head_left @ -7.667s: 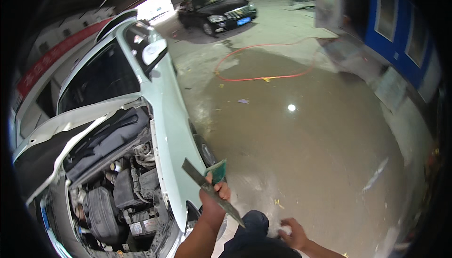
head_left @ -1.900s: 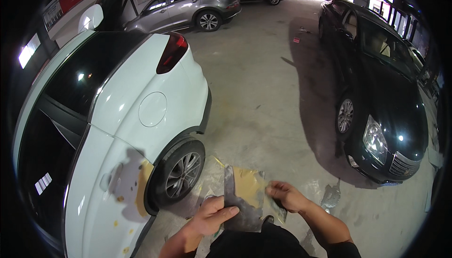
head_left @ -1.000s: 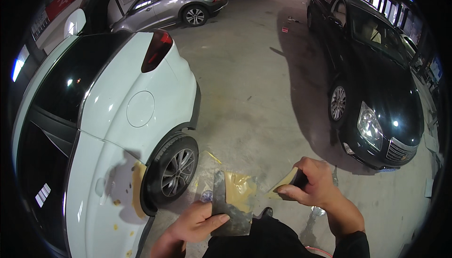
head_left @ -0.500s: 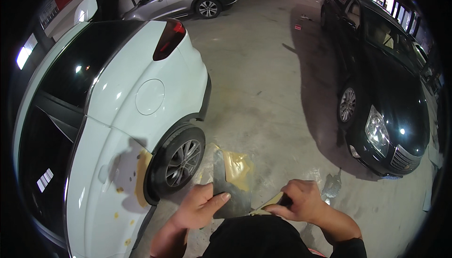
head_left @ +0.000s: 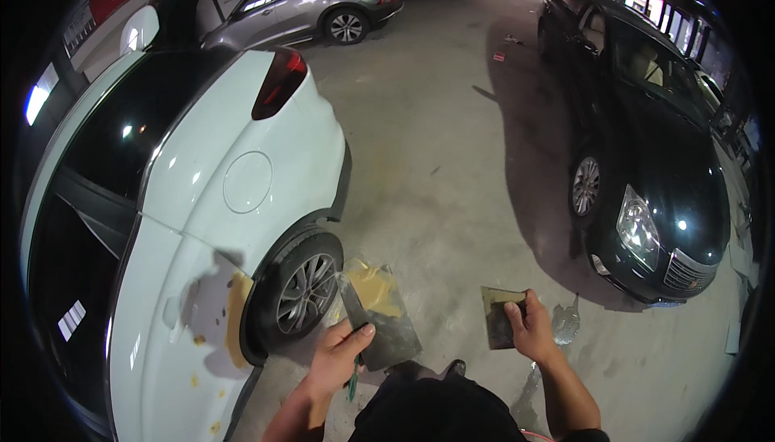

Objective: The person applies a beige body filler to the rear quarter panel of a white car using a spreader, smoothing the material over the surface. The person then uses a sanding block to sand the applied filler, leveling the surface.

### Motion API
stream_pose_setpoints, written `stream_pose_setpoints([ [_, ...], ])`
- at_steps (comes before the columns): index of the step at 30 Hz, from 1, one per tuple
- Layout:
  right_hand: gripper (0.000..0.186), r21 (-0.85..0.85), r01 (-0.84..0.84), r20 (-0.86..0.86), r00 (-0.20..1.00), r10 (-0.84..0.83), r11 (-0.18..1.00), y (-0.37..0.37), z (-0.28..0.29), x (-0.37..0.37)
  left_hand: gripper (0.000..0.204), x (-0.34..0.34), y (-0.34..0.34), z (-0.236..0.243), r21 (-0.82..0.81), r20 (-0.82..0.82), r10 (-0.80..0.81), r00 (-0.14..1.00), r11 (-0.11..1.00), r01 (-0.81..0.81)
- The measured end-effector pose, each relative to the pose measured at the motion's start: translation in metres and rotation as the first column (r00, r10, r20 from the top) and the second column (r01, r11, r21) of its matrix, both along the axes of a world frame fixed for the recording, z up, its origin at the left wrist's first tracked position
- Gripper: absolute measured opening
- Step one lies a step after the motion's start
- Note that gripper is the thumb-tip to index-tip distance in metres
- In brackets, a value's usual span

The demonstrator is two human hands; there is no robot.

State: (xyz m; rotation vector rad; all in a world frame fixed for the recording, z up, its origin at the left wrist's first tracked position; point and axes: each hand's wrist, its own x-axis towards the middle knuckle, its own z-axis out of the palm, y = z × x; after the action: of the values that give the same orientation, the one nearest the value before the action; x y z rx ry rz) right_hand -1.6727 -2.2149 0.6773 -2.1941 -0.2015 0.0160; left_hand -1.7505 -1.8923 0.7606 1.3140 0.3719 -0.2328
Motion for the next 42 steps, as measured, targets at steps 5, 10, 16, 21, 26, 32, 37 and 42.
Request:
stream_pose_setpoints([
  [5,0.013,0.267,-0.206,0.297,0.947,0.123,0.941,0.025,0.044,-0.019,0.027,0.002,-0.024,-0.015,-0.088,-0.18,-0.009,0.984,0.996,-0.007],
  [10,0.03,0.008,-0.608,0.663,0.598,0.451,0.794,0.043,0.051,-0.038,0.03,0.001,-0.042,-0.031,-0.51,-0.122,-0.029,0.992,0.859,-0.038],
  [16,0.057,-0.449,-0.373,0.548,0.603,0.58,0.812,0.035,0.024,-0.026,0.031,-0.014,-0.015,-0.025,-0.457,0.113,-0.123,0.986,0.874,0.162],
  [21,0.029,0.094,-0.274,0.198,0.947,0.252,0.957,0.04,0.027,-0.03,0.027,-0.027,-0.005,-0.016,-0.123,0.363,-0.108,0.926,0.979,0.163],
  [26,0.033,0.354,-0.468,0.698,0.709,0.105,0.81,0.077,0.048,-0.067,0.021,-0.03,-0.01,-0.017,-0.096,0.311,0.036,0.95,0.995,-0.006],
  [32,0.041,-0.211,-0.47,0.451,0.731,0.512,0.857,0.117,0.037,-0.052,0.019,-0.05,0.017,-0.01,0.107,0.434,0.142,0.89,0.972,-0.207],
  [37,0.032,-0.247,-0.641,0.646,0.45,0.617,0.727,0.126,0.063,-0.046,0.021,-0.07,0.051,-0.017,0.375,0.22,0.049,0.974,0.918,-0.13],
  [42,0.022,-0.646,-0.51,0.434,0.365,0.823,0.567,0.181,0.045,-0.017,0.029,-0.105,0.088,-0.025,0.349,0.239,0.11,0.965,0.917,-0.191],
])
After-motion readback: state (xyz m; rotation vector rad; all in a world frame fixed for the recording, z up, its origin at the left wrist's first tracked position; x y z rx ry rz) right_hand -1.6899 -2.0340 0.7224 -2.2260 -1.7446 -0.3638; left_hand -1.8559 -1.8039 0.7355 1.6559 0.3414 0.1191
